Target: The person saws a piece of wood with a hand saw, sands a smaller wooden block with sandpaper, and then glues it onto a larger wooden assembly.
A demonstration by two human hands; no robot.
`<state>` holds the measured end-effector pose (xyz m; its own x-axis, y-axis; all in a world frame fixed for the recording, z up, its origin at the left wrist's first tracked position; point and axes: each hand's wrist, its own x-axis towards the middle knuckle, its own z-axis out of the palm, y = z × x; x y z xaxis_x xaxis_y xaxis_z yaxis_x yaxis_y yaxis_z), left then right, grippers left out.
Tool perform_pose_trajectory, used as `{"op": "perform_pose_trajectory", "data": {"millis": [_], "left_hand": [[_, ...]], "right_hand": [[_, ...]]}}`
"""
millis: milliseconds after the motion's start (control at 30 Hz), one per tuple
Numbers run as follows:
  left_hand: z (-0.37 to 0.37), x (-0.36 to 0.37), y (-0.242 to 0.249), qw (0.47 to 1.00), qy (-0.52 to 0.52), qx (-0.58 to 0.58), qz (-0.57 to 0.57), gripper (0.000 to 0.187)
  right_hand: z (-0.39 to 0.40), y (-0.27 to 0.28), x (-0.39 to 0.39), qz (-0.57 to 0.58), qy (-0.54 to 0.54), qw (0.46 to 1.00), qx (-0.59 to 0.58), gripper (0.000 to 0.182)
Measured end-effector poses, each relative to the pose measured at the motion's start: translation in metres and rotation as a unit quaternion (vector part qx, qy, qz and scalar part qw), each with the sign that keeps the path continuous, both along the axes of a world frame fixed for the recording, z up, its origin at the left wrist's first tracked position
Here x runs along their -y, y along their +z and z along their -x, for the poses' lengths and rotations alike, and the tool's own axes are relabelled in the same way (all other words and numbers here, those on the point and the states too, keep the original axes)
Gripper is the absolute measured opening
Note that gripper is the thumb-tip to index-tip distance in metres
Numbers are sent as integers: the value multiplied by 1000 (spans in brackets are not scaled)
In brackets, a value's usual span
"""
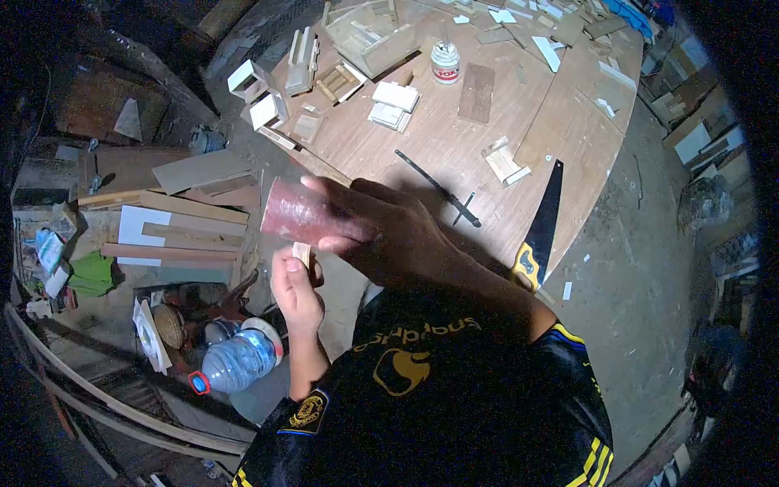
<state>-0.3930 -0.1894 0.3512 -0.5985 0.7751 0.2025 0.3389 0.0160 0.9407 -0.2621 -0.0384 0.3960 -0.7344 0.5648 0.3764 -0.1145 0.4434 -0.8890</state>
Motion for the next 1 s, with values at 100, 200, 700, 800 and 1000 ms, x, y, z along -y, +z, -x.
{"op": "perform_pose_trajectory", "data": {"millis": [100,200,700,800,1000], "left_hand": [[-3,0,-1,997,-6,-77,27,41],[-5,2,-4,996,-10,-84,24,42],[-9,-3,-15,1000,-18,-5,-16,44],[-7,-7,-6,999,12,6,-44,46],[-14,-9,-15,999,-34,27,-23,50]], "right_hand": [[0,10,-5,27,14,1000,1,57],[9,3,-3,-58,28,998,-25,55],[-4,1,-1,-21,38,996,76,62],[-10,-9,0,-23,47,997,50,61],[-4,12,-5,-26,57,992,113,62]]}}
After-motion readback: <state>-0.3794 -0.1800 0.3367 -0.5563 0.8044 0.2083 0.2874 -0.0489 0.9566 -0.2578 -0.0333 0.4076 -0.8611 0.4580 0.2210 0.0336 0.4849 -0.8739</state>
